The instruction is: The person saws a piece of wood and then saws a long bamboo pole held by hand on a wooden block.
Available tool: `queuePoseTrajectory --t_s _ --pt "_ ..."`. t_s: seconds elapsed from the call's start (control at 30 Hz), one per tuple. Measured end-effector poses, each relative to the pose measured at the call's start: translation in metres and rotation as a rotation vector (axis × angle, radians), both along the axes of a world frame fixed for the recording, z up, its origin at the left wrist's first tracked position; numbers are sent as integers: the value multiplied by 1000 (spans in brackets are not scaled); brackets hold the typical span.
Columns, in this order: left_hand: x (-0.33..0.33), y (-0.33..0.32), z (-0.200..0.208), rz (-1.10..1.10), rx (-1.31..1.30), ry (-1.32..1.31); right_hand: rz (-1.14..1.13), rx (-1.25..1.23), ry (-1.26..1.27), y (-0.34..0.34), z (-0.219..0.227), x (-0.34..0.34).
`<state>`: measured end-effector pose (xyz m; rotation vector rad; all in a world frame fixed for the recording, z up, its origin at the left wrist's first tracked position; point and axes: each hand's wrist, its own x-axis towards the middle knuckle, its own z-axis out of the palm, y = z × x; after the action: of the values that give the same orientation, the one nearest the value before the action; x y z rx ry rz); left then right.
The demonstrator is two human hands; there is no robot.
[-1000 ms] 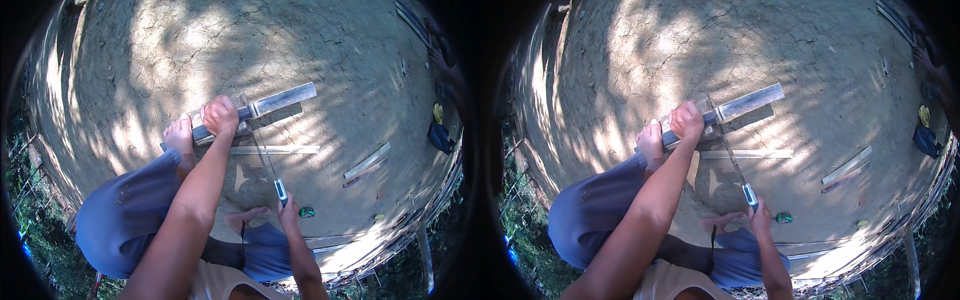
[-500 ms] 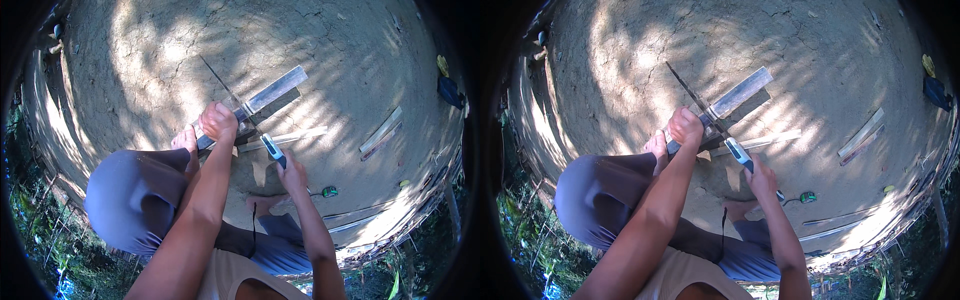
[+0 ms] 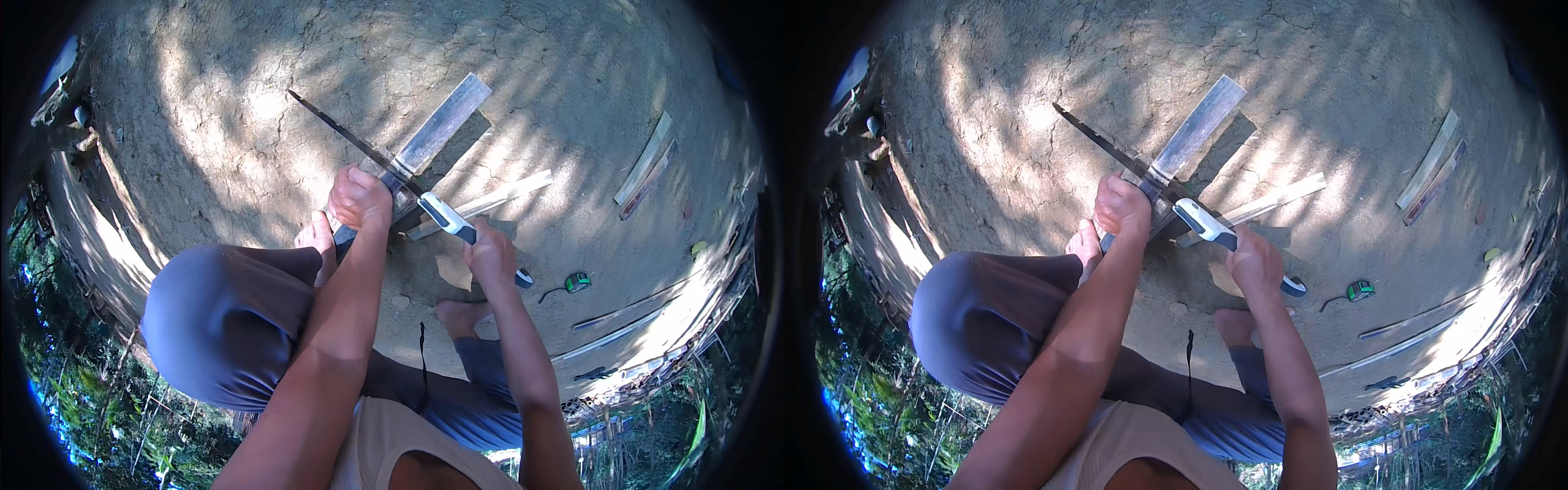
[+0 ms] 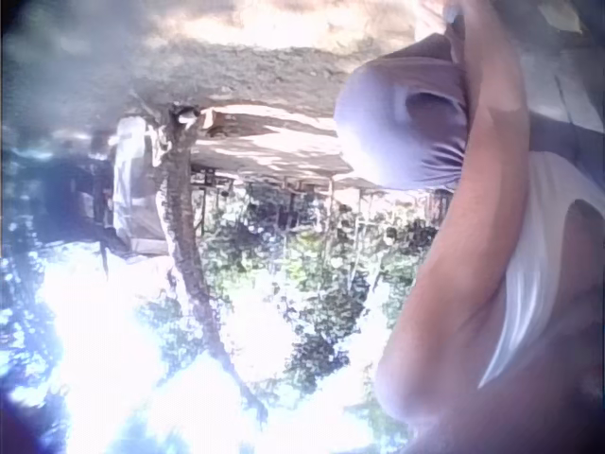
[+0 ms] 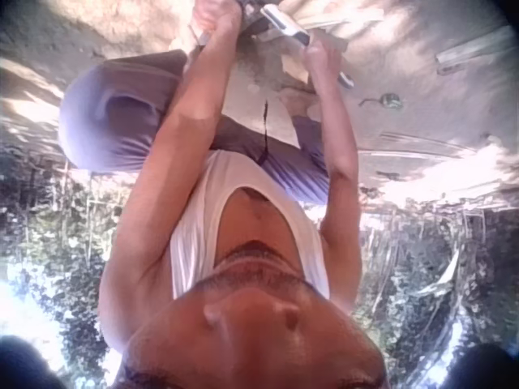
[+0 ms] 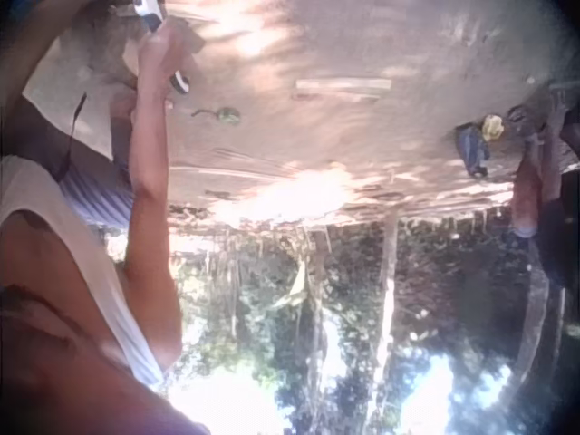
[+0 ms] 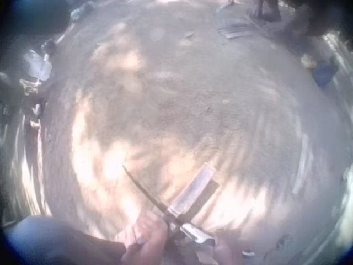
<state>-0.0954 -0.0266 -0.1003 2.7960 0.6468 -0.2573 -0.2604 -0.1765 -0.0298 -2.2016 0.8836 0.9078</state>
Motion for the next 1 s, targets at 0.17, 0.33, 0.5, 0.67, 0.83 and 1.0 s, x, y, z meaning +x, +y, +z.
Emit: queuePoseTrajectory --t_s 0.17,0.33,0.5,0.67,0.83,1.0 --pt "5 -8 -12 -45 -20 9 -153 -24 -100 -35 -2 -154" --pt "-1 2 -5 -29 -9 17 2 -50 55 5 12 20" --pt "1 -7 -7 -3 -28 69 -152 -70 -48 -8 -13 -125" --pt "1 6 -5 -14 -13 -44 -78 -37 24 -17 0 -98" --pt "-2 0 -11 -6 -30 -6 -101 -45 -20 7 -12 -16" --pt "-1 -5 -8 -5 5 2 -123 -25 -77 -40 -27 -169"
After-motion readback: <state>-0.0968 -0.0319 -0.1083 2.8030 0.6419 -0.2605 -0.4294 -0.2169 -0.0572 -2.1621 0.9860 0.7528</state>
